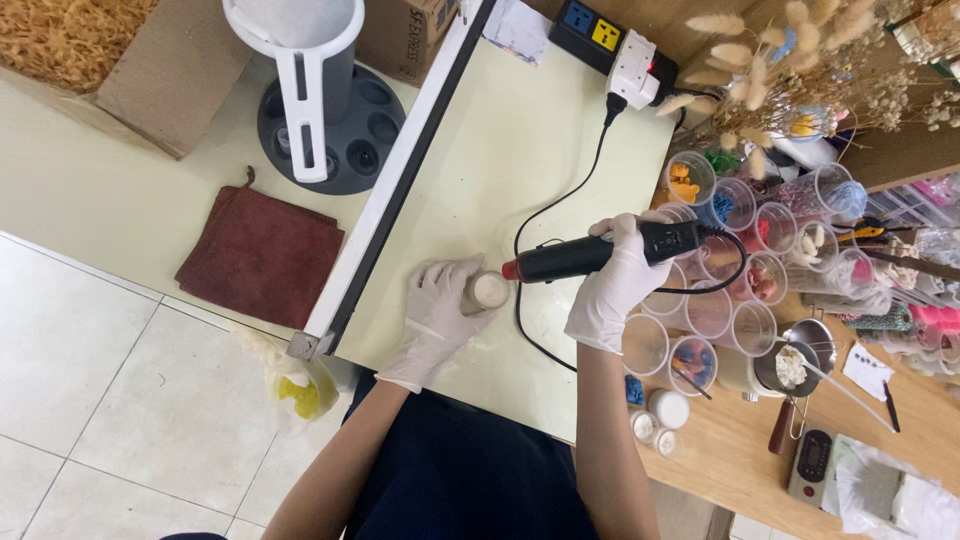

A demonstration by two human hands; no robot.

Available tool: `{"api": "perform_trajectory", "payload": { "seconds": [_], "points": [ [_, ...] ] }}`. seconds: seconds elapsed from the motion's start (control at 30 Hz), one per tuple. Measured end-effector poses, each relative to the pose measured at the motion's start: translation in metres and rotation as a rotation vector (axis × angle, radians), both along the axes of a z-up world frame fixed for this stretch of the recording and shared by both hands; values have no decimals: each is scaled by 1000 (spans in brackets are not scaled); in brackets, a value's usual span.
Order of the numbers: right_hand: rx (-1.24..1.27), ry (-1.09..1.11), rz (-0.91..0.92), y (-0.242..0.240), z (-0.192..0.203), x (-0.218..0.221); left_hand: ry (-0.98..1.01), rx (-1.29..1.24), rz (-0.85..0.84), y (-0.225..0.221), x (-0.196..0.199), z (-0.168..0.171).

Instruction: The person uses a heat tool to melt the surface of wax in containers, wipes the rim of the containers with a cloth, and places the containers onto a work surface.

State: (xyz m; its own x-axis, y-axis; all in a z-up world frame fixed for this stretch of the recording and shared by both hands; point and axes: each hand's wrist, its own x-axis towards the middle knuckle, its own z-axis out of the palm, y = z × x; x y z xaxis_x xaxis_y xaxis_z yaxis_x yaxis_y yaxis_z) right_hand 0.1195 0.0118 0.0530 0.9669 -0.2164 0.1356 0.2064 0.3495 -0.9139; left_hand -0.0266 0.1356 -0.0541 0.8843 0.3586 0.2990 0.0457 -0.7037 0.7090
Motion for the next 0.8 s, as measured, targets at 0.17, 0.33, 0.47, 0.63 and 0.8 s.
{"api": "perform_trajectory", "payload": {
  "seconds": [0.17, 0.33, 0.47, 0.63, 0.8],
  "points": [
    [6, 22, 32, 13, 2, -13, 36, -14, -8, 1, 1, 0],
    [-129, -45, 133, 21, 6, -28, 57, -109, -15, 2, 0, -2],
    [-140, -58, 142, 25, 14, -27, 77, -121, -2, 2, 1, -5],
    [-77, -15, 138, 28, 13, -26, 114, 2, -12, 0, 0, -10],
    [-72, -62, 141, 16, 8, -19, 112, -34, -16, 0, 2, -8]
  ]
}}
